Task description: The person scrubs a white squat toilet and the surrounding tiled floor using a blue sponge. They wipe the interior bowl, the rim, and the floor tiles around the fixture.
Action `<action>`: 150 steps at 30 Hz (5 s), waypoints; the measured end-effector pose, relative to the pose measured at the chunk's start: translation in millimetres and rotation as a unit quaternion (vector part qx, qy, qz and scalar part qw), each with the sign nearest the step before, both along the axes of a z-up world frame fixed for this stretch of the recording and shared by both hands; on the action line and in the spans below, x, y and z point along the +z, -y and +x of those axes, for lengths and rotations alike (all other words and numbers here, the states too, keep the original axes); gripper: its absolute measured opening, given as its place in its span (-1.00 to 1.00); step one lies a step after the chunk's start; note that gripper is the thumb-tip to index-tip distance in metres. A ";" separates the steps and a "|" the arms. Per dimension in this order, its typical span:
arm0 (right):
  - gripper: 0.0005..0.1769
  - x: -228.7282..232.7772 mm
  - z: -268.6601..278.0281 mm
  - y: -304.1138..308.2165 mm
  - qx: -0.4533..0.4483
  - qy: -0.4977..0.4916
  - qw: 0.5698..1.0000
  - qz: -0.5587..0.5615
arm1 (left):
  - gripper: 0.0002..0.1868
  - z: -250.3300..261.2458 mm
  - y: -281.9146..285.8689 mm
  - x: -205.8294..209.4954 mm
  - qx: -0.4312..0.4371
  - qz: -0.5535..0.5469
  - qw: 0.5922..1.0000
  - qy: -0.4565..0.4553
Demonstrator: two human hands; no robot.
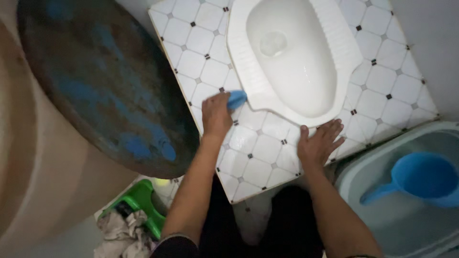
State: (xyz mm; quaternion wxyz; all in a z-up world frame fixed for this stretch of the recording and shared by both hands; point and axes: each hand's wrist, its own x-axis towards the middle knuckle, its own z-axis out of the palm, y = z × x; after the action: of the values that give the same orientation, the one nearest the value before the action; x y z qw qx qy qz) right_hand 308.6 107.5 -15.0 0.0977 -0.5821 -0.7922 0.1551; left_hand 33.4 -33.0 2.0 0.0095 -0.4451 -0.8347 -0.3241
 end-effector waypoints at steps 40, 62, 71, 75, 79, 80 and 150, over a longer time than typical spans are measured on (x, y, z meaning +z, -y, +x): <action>0.08 -6.0 -2.1 -0.5 -0.004 0.021 0.999 0.025 | -0.23 -15.2 -114.4 -7.4 0.278 -0.031 0.949 0.147; 0.09 -2.7 -0.2 4.2 0.000 0.002 0.999 0.036 | -0.10 73.5 -39.4 9.5 0.178 -0.144 0.951 0.207; 0.10 -5.5 -0.4 -0.1 -0.001 0.012 1.000 0.025 | -0.24 33.1 -36.8 -9.1 0.129 -0.173 0.967 0.136; 0.09 -4.9 -0.6 0.1 -0.006 0.023 1.000 0.019 | -0.45 -41.4 -70.2 -17.3 0.154 -0.164 0.970 0.098; 0.12 -3.1 -3.5 -0.1 -0.013 0.023 1.000 0.016 | -0.49 -113.8 -97.4 -11.1 0.131 -0.146 0.979 0.047; 0.11 -3.0 -4.1 -0.5 -0.018 0.028 0.999 0.012 | -0.46 -125.3 -101.4 -8.6 0.119 -0.153 0.980 0.038; 0.14 12.0 -7.5 3.8 -0.015 0.006 1.000 -0.019 | -0.47 -68.9 -7.0 -24.4 0.209 -0.088 0.974 0.022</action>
State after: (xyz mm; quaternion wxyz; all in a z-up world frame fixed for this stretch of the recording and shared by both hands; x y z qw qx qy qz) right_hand 301.1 103.8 -3.0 0.0843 -0.5963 -0.7809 0.1658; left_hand -35.6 -26.0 -22.4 0.0198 -0.2531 -0.9344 -0.2498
